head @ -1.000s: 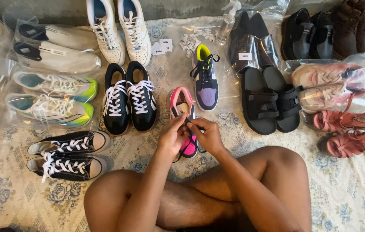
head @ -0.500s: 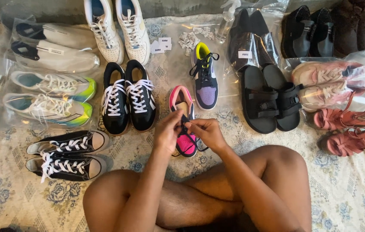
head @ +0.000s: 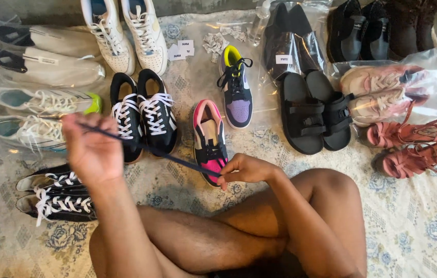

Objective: The person sits on a rug surrounded by various shoes and laces a pink and black sneaker. They thread the black laces through the eyelets, pull them tight, and tie a knot.

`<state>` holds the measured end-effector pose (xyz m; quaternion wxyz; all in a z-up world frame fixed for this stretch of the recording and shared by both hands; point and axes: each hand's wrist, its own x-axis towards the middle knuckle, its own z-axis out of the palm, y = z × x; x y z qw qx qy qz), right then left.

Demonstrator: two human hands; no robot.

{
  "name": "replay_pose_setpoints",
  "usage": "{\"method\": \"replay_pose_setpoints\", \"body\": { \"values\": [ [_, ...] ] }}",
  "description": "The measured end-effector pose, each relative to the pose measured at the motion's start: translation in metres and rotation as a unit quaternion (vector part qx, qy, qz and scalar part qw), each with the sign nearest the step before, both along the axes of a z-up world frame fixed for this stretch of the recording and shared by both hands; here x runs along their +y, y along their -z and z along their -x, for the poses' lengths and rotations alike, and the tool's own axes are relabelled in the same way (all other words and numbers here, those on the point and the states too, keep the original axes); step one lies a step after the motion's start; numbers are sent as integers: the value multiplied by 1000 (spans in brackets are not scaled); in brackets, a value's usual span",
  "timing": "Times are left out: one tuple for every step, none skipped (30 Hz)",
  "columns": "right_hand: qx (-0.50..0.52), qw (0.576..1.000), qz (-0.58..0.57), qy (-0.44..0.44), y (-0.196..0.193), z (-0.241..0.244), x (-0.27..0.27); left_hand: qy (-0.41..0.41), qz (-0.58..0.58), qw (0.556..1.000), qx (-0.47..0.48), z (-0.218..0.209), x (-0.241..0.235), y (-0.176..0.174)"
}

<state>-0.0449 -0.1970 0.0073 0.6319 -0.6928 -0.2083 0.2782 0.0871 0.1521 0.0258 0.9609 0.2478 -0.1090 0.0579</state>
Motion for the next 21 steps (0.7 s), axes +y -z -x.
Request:
{"method": "replay_pose_setpoints", "body": {
  "values": [
    [-1,1000,0,1,-1,0,3,1,0,1000,-1,12,-3,-18],
    [-14,997,69,9,-2,-1,6,12,-2,999,-43,24,-5,-36],
    [-27,990,138,17,-2,-1,10,21,-4,996,-85,38,-6,-54],
    [-27,990,137,16,3,-2,13,21,-5,996,-85,39,-5,-57],
    [-42,991,127,19,7,-3,14,17,-7,994,-105,42,-5,-59],
    [-56,991,117,21,12,-3,16,13,-9,992,-124,44,-5,-61],
    [-56,991,118,21,18,-3,17,13,-7,992,-123,49,-8,-65],
    [-68,988,135,30,24,-4,17,18,-15,990,-140,54,-12,-68],
    [-79,985,152,38,29,-4,18,22,-24,987,-157,59,-15,-72],
    [-79,984,152,37,25,-3,21,22,-23,987,-156,63,-21,-76],
    [-77,984,159,21,20,-3,25,36,-13,985,-167,67,-27,-80],
    [-76,983,165,6,15,-3,28,50,-2,983,-178,70,-33,-85],
    [-75,983,165,5,19,-3,29,50,-2,983,-177,77,-38,-93],
    [-75,985,154,4,23,-2,29,47,-19,980,-191,83,-43,-101],
    [-73,987,142,3,28,-1,30,44,-37,977,-205,89,-48,-109],
    [-72,987,142,3,26,-2,29,45,-37,977,-204,95,-54,-116],
    [-80,986,147,3,25,-3,29,42,-54,977,-204,101,-59,-123],
    [-88,985,152,2,23,-4,30,40,-72,976,-204,107,-64,-131],
    [-88,984,152,3,23,-4,29,40,-71,975,-204,110,-68,-134],
    [-98,982,163,11,24,-4,29,46,-78,977,-194,113,-72,-138],
    [-107,979,174,18,24,-4,29,52,-85,978,-183,116,-76,-141]
  ]
}}
